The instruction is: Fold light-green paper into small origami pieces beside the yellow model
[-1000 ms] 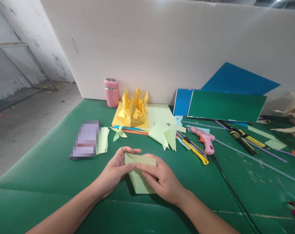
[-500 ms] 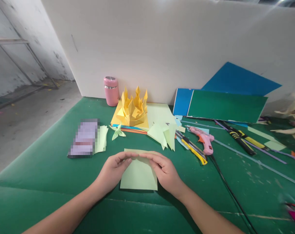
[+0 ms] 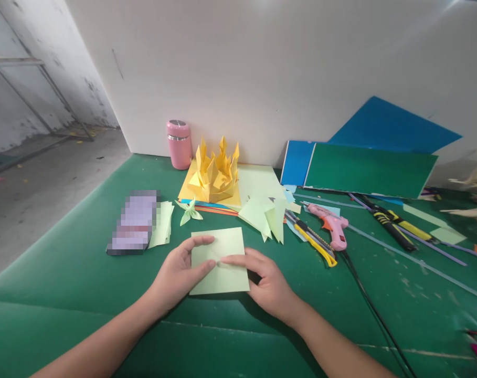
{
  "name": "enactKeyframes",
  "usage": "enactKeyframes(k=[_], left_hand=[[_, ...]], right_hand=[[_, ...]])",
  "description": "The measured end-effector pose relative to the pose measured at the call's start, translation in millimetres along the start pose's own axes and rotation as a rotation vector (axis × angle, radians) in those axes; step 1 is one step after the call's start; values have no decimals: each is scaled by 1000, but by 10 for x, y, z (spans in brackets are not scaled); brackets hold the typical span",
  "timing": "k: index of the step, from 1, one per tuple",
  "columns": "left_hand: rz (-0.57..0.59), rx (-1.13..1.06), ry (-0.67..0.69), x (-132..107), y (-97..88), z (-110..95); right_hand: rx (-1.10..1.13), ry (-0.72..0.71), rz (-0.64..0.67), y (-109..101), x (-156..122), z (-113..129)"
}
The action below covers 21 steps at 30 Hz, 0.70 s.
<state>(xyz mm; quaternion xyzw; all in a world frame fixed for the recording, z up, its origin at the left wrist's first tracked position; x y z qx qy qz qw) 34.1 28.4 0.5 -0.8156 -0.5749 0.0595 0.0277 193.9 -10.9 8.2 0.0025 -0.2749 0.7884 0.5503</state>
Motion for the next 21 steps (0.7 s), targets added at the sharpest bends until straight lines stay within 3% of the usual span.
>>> enactKeyframes(k=[7,15,17,21], left_hand=[[82,40,36,-34,85,-13],[179,8,71,-118,131,-154],[152,32,138,-127,115,-194],[-8,207,184,-125,63,-175]], right_hand=[[85,67,-16,4,-14,-74],[226,186,-140,-87,20,-167],[293,215,-165,-90,21,-200],[367,271,-165,-58,9,-246]])
Point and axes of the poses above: each hand's wrist, its own x-axis towards the middle knuckle, its own y-axis out of the palm, z = x × y, the point moved 6 cm from there along x, towards the middle knuckle, and after that the axes turned 7 degrees about z, right-handed, at the moved point
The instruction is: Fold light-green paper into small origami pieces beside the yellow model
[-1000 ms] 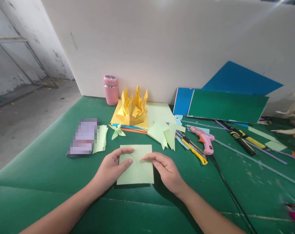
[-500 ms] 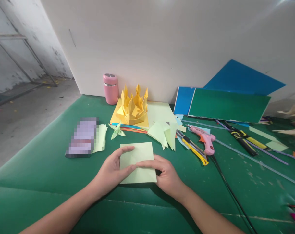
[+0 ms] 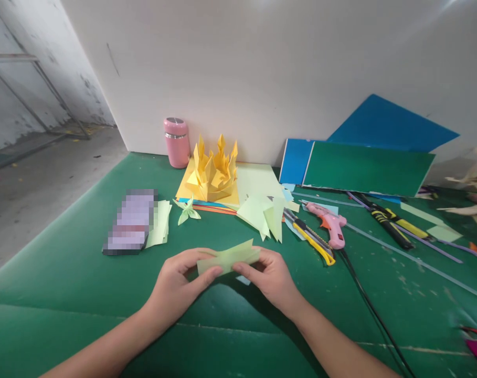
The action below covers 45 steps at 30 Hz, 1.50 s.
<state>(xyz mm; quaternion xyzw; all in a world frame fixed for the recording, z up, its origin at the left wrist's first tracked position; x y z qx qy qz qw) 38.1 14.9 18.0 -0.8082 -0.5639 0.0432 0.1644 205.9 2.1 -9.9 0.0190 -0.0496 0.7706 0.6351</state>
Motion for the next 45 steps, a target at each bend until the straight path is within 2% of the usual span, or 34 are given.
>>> enactKeyframes(k=[2,7,11,14,19,24,31,45], left_hand=[[-35,7,-37,-1,5,38],[-62,-153,-116,4,29,66],[-75,-206,-157,12,30,58],[-15,-215,-191,11,75,64],[33,-171,-209,-7,109,75],[47,35,-213,-14,85,100],[74,247,-111,5,65,9],[155,289,-106,15,118,-29]], right_hand=[[-5,8,-2,9,-6,-6],[-4,33,-23,26,-22,-6],[233,85,-42,36,-21,-23],[345,121,-38,31,-7,-23],[218,180,-47,-2,7,-44],[120,166,-83,-21,-6,-48],[12,121,-50,7,-13,-11],[-66,75,-47,16,-14,46]])
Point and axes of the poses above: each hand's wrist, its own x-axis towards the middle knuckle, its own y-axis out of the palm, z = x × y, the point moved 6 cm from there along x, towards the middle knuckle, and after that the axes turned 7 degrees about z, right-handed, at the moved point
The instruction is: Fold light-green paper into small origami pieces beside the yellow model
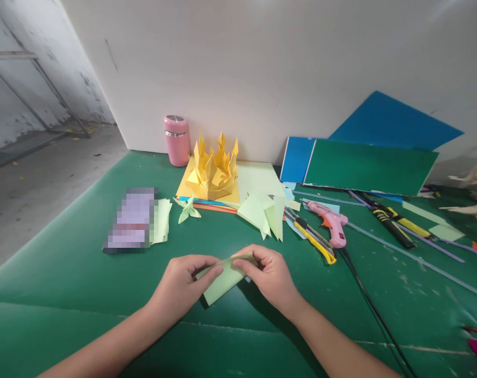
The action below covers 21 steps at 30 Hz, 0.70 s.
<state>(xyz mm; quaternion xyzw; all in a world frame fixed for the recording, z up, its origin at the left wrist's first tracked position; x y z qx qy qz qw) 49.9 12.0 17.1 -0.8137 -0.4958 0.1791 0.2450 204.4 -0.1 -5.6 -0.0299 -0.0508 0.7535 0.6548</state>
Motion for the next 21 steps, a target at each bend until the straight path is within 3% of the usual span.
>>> enactKeyframes(k=[9,21], left_hand=[[-8,60,16,-21,23,-33],[48,20,-10,-19,55,0]], right_hand=[[53,13,47,25,-4,-7],[27,1,-14,-6,-10,-11]])
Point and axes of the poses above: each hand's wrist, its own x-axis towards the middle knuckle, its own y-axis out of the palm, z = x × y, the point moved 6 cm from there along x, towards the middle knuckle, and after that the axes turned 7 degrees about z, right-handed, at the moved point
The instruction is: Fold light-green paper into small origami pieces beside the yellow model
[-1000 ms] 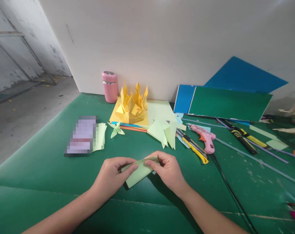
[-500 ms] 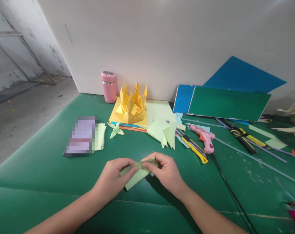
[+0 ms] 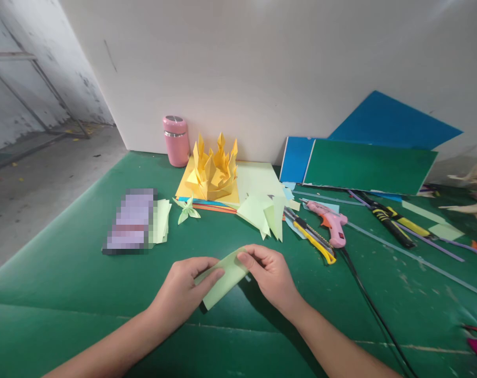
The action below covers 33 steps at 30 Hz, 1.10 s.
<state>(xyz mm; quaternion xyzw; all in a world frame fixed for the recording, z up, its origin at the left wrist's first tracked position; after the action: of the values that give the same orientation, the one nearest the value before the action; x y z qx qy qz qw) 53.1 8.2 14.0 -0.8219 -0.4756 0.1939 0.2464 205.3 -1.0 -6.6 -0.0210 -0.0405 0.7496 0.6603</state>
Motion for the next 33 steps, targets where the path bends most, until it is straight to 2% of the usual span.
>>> enactKeyframes(k=[10,16,22,28,33], left_hand=[[32,-15,59,-6,42,-10],[-29,0,140,-4,9,-53],[-115,-79,87,-24,-22,-31],[-65,-4,281,-37,-8,-142],[-56,8,295,-39,0,-132]], right_hand=[[-3,-3,7,10,-2,12],[-13,-18,11,12,-6,33],[-31,-23,1,6,-11,58],[-37,-32,4,16,-9,59],[-30,-30,1,11,-6,55]])
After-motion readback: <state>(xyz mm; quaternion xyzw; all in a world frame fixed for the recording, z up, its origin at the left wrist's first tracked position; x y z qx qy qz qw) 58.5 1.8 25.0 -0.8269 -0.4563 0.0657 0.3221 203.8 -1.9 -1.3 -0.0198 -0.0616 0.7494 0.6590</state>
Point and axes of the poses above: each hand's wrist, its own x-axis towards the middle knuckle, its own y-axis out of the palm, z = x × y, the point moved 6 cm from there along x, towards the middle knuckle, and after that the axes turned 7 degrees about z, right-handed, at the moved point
